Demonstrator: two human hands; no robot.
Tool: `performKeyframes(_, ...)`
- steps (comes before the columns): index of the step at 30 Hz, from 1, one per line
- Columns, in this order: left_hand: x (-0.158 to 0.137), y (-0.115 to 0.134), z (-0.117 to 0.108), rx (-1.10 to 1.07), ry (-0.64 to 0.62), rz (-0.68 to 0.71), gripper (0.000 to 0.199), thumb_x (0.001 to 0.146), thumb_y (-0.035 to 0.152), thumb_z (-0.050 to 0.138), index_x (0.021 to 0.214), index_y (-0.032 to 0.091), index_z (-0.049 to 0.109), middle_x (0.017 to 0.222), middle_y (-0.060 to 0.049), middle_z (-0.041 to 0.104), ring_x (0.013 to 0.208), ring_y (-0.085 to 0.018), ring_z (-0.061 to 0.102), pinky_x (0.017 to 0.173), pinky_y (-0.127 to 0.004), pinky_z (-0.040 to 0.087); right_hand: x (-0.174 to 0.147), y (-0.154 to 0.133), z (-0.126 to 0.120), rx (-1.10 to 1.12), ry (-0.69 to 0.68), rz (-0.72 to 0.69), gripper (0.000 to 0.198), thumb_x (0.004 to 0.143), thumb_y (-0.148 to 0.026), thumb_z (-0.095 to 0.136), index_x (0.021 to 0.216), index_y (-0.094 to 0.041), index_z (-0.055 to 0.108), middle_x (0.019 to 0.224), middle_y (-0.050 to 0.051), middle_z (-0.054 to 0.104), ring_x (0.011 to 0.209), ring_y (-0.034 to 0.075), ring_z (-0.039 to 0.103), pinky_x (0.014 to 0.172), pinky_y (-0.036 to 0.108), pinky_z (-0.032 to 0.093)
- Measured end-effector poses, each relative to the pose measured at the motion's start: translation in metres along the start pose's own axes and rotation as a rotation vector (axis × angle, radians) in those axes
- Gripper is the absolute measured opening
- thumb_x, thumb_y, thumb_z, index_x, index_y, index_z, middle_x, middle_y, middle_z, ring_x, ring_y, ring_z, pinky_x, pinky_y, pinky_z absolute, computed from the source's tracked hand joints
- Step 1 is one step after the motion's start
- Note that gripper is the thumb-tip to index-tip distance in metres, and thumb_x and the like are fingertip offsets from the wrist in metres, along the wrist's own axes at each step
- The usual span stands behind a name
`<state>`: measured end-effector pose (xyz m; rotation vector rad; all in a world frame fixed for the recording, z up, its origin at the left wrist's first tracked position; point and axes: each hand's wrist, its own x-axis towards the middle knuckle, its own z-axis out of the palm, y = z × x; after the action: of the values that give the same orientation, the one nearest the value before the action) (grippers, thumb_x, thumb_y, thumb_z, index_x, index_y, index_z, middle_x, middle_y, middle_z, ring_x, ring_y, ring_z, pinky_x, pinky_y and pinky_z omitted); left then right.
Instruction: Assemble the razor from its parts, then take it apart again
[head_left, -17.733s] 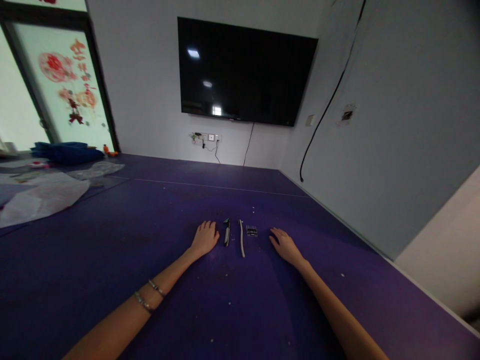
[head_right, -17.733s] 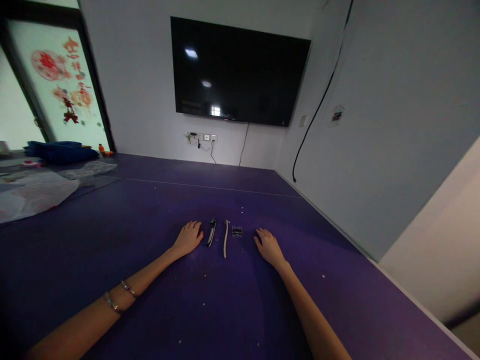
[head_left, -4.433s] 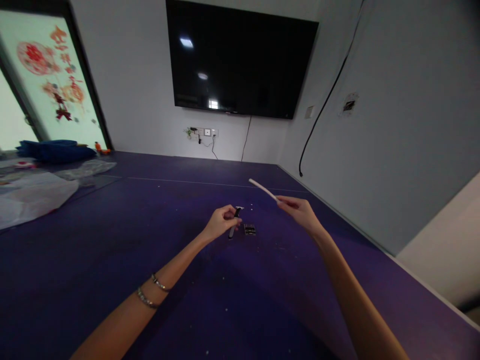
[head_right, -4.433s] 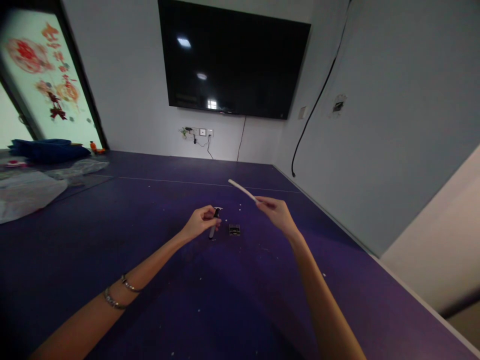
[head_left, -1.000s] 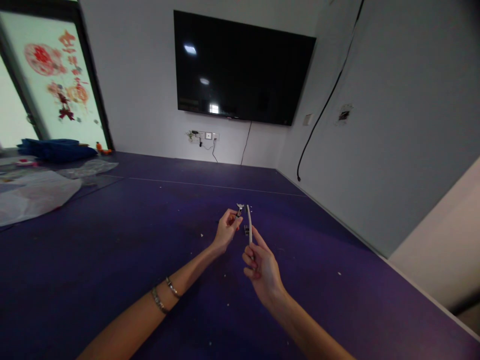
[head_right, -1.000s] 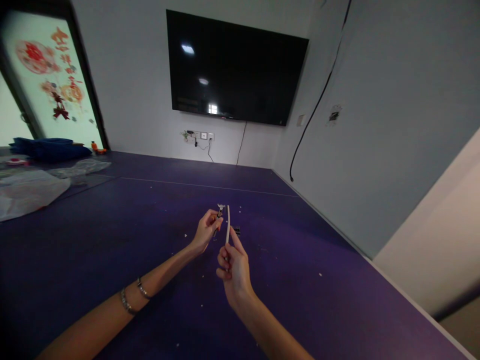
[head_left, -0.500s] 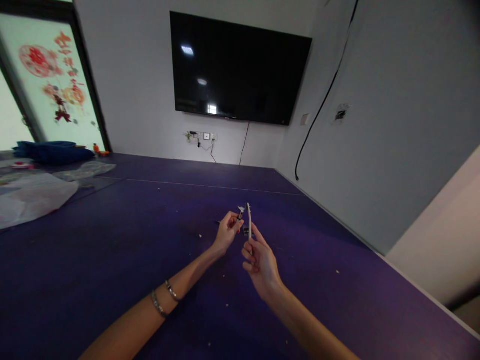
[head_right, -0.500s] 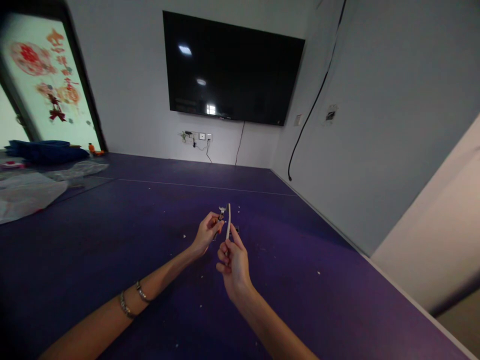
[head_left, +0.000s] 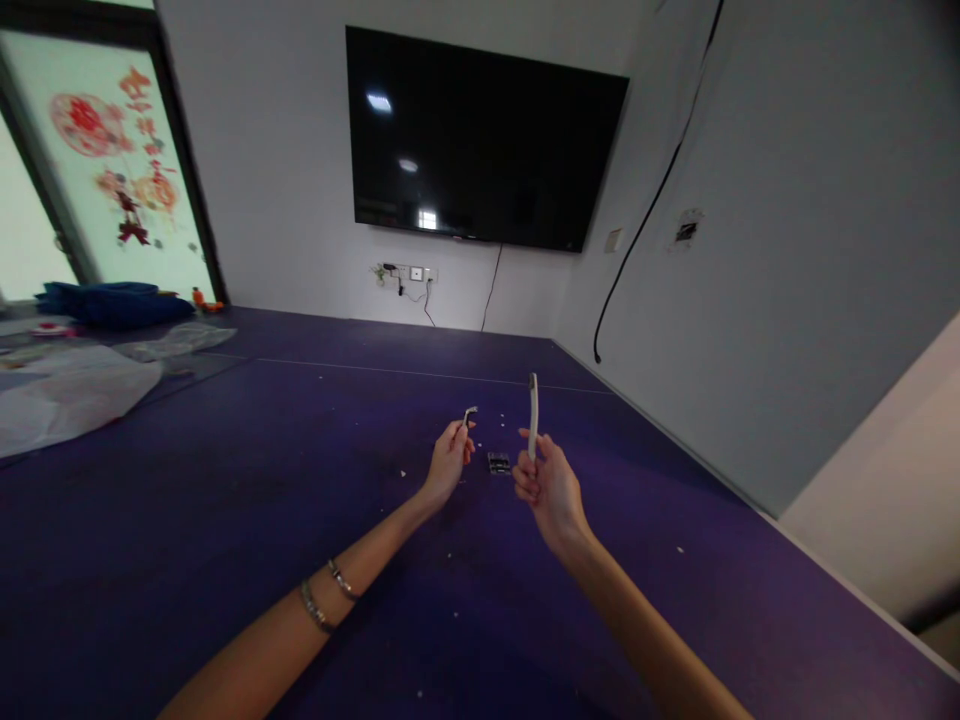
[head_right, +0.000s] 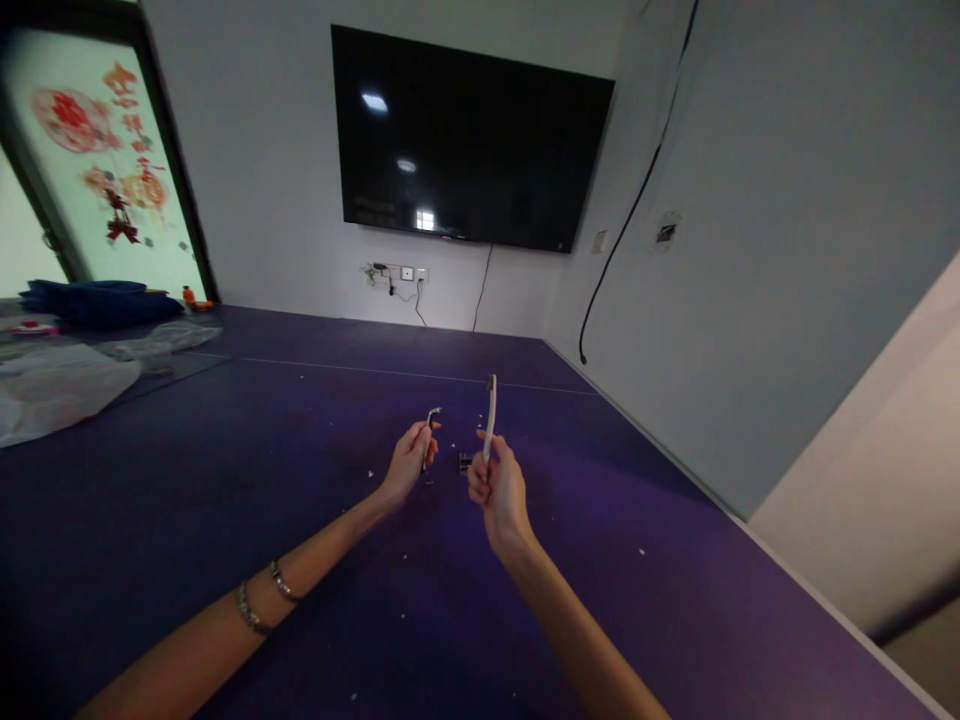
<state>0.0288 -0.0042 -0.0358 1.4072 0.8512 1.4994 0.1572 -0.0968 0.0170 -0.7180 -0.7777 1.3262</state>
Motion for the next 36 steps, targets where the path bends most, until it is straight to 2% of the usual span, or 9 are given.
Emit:
performKeyframes(3, 0.001, -0.002, -0.001, -0.004, -0.008, -0.030, 0.035, 0.081, 0.048, 0.045, 0.094, 0.017, 0.057, 0.058, 0.005, 0.043, 0.046, -0.007, 0.038, 0.044, -0.018, 0.029, 0.029, -0.012, -0.015, -0.152, 0.011, -0.088, 0.038, 0.080, -0.051, 0.042, 0.061, -0.019, 0.048, 0.045, -0.008, 0.028, 0.037, 0.006, 0.021, 0.039, 0.021, 0.015)
performKeyframes(6, 0.000, -0.001, -0.001, -0.094, -0.054, -0.104, 0.038, 0.078, 0.053, 0.048, 0.089, 0.017, 0.055, 0.056, 0.007, 0.037, 0.043, -0.006, 0.033, 0.040, -0.017, 0.025, 0.053, -0.014, -0.034, -0.445, 0.059, -0.194, 0.049, 0.081, -0.053, 0.036, 0.046, -0.020, 0.035, 0.040, -0.006, 0.027, 0.037, 0.007, 0.023, 0.040, 0.024, 0.017)
performKeyframes(9, -0.003, 0.002, 0.000, -0.160, -0.093, -0.171, 0.040, 0.074, 0.056, 0.052, 0.077, 0.017, 0.051, 0.053, 0.009, 0.030, 0.039, -0.004, 0.026, 0.037, -0.016, 0.018, 0.069, -0.009, -0.051, -0.773, 0.169, -0.285, 0.051, 0.081, -0.053, 0.036, 0.041, -0.021, 0.032, 0.038, -0.005, 0.027, 0.038, 0.008, 0.026, 0.042, 0.025, 0.019)
performKeyframes(12, -0.006, 0.004, 0.001, -0.200, -0.130, -0.214, 0.041, 0.073, 0.057, 0.054, 0.069, 0.017, 0.045, 0.050, 0.010, 0.027, 0.037, -0.003, 0.020, 0.035, -0.015, 0.013, 0.074, -0.001, -0.062, -1.000, 0.279, -0.315, 0.049, 0.079, -0.053, 0.038, 0.042, -0.021, 0.035, 0.038, -0.003, 0.033, 0.039, 0.009, 0.030, 0.044, 0.025, 0.021)
performKeyframes(18, -0.011, 0.004, 0.006, -0.244, -0.149, -0.287, 0.042, 0.072, 0.059, 0.053, 0.066, 0.018, 0.042, 0.047, 0.011, 0.026, 0.035, -0.002, 0.018, 0.033, -0.015, 0.013, 0.071, 0.010, -0.060, -1.358, 0.313, -0.353, 0.053, 0.080, -0.055, 0.034, 0.041, -0.019, 0.040, 0.042, 0.002, 0.041, 0.042, 0.012, 0.035, 0.046, 0.026, 0.017)
performKeyframes(22, -0.014, 0.007, 0.007, -0.263, -0.158, -0.270, 0.043, 0.072, 0.059, 0.053, 0.066, 0.019, 0.042, 0.046, 0.011, 0.025, 0.034, -0.002, 0.019, 0.032, -0.015, 0.013, 0.071, 0.015, -0.065, -1.414, 0.307, -0.384, 0.053, 0.081, -0.052, 0.034, 0.040, -0.019, 0.040, 0.043, 0.002, 0.040, 0.043, 0.011, 0.033, 0.047, 0.027, 0.016)
performKeyframes(27, -0.016, 0.008, 0.009, -0.290, -0.152, -0.266, 0.044, 0.070, 0.060, 0.056, 0.065, 0.018, 0.041, 0.045, 0.011, 0.026, 0.033, -0.002, 0.019, 0.030, -0.014, 0.014, 0.070, 0.015, -0.067, -1.361, 0.329, -0.404, 0.052, 0.082, -0.051, 0.035, 0.041, -0.019, 0.037, 0.042, 0.001, 0.038, 0.043, 0.011, 0.033, 0.047, 0.027, 0.016)
performKeyframes(36, -0.024, 0.014, 0.012, -0.484, -0.285, -0.408, 0.044, 0.073, 0.056, 0.055, 0.060, 0.018, 0.039, 0.042, 0.011, 0.022, 0.032, -0.001, 0.011, 0.029, -0.012, 0.007, 0.072, 0.029, -0.068, -1.295, 0.322, -0.487, 0.053, 0.082, -0.051, 0.034, 0.040, -0.019, 0.034, 0.039, 0.000, 0.034, 0.040, 0.010, 0.032, 0.045, 0.026, 0.016)
